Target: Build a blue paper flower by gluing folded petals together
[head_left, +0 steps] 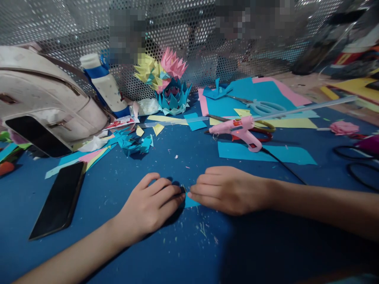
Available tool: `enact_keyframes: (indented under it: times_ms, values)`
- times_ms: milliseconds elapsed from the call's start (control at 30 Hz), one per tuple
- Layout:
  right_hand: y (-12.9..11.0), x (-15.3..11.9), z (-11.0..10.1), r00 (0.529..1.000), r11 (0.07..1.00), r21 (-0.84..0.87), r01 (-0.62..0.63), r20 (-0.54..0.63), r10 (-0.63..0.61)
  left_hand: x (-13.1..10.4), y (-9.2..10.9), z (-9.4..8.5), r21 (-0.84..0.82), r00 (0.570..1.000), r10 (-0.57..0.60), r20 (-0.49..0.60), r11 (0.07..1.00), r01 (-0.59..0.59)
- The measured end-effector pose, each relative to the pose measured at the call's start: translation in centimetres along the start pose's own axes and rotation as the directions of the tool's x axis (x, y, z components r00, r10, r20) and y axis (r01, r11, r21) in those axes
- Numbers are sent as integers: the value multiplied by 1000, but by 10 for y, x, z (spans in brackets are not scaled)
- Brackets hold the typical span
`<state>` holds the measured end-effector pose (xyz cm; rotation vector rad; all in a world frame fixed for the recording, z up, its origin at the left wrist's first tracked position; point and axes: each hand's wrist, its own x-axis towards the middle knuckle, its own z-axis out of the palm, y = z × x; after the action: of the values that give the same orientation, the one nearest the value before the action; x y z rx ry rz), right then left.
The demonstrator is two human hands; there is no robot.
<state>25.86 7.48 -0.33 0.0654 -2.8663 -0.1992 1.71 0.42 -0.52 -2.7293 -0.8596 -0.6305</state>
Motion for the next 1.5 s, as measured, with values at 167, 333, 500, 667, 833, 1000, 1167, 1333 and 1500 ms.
enact_keyframes:
  times_ms: [167, 333, 500, 667, 833, 1000, 1167, 1333, 1500]
  values:
    - [-2, -1, -2, 1000, 1000, -12, -1, 17, 2, 0, 0, 3, -63, 1000, 21, -20, 998, -23]
    - [-3, -1, -1, 999, 1000, -12, -5, 39, 6, -1, -1, 4, -115, 1000, -14, 2, 993, 14]
    - [-2, -2, 0, 999, 999, -34, 21, 43, -20, -3, -1, 3, -160, 999, -31, 32, 986, 36]
    - [-1, -3, 0, 1000, 1000, -18, 26, 11, -25, -3, -2, 3, -154, 1000, -7, 27, 988, 11]
    - [-2, -3, -1, 999, 999, -29, 35, 19, -35, -2, -2, 4, -141, 1000, 20, 3, 990, -19]
    - [-2, -3, 1, 1000, 1000, 12, -11, -19, 11, -2, -1, 3, -122, 1000, 22, 1, 992, -21]
    - [-2, -5, 5, 981, 973, 168, -158, -88, 174, -3, 0, 3, -110, 1000, 20, -1, 994, -20]
    - [-2, -4, 3, 989, 982, 161, -100, -92, 116, -3, -1, 5, -105, 1000, 26, -13, 994, -27]
    - [-1, -3, 4, 995, 988, 131, -84, -38, 90, -4, -2, 5, -125, 1000, 7, 18, 992, -5]
